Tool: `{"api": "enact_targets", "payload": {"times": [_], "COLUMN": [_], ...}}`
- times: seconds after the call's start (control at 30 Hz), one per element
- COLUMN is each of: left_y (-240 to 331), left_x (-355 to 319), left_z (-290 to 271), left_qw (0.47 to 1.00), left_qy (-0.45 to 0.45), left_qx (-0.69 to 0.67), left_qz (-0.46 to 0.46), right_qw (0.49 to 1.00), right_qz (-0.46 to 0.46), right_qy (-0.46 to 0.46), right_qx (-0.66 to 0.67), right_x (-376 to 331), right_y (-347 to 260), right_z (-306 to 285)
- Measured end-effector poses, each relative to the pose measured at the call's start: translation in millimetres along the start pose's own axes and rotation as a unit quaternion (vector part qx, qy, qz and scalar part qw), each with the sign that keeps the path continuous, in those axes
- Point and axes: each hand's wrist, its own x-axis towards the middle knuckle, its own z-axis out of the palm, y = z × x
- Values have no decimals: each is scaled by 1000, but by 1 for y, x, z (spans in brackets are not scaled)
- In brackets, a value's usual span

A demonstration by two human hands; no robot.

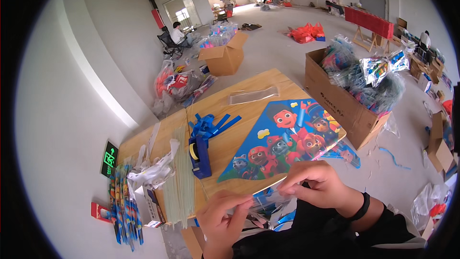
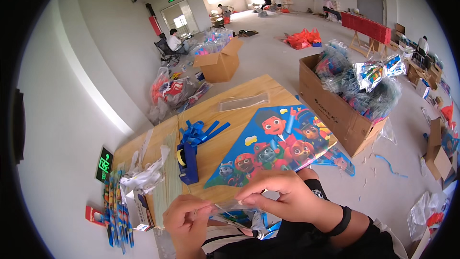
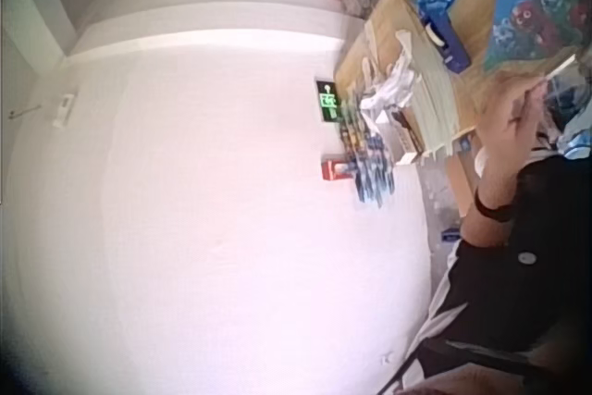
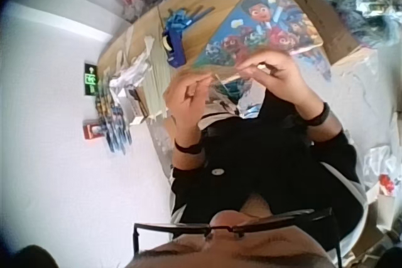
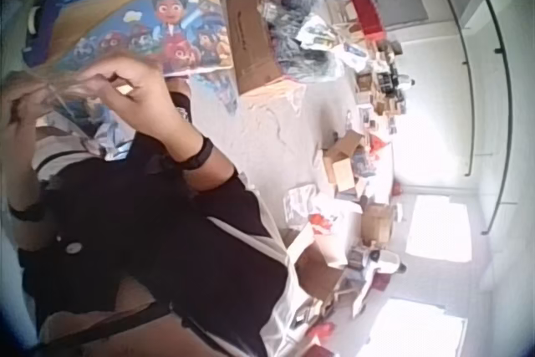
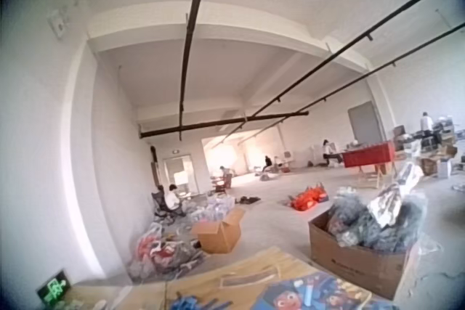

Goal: Assembling a kite by attaching plastic supports and securing them with tape.

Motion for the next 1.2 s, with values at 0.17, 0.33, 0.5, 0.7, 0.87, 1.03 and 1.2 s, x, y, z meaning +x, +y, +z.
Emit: {"api": "enact_targets", "payload": {"times": [0.17, 0.33, 0.5, 0.7, 0.87, 1.03, 1.2], "left_y": [-9, -9, -10, -10, -8, -18, -23], "left_x": [2, 11, 13, 17, 17, 12, 6], "left_z": [-6, -12, -20, -25, -23, -13, -8], "left_qw": [997, 984, 985, 985, 988, 990, 999], "left_qy": [-46, -110, -123, -124, -108, -77, -41], "left_qx": [-31, -68, -42, 8, 25, 39, 7], "left_qz": [61, 121, 112, 124, 111, 110, 28], "right_qw": [998, 997, 997, 996, 996, 995, 998], "right_qz": [-28, -61, -62, -73, -51, -58, 41], "right_qy": [-54, -55, -44, -43, -52, -48, 45], "right_qx": [35, -3, 21, -37, -52, -57, -35], "right_x": [2, 4, 7, 7, 5, 6, -5], "right_y": [-2, -1, 3, 0, 3, 0, 7], "right_z": [-6, -9, -8, -8, -8, -8, 6]}}
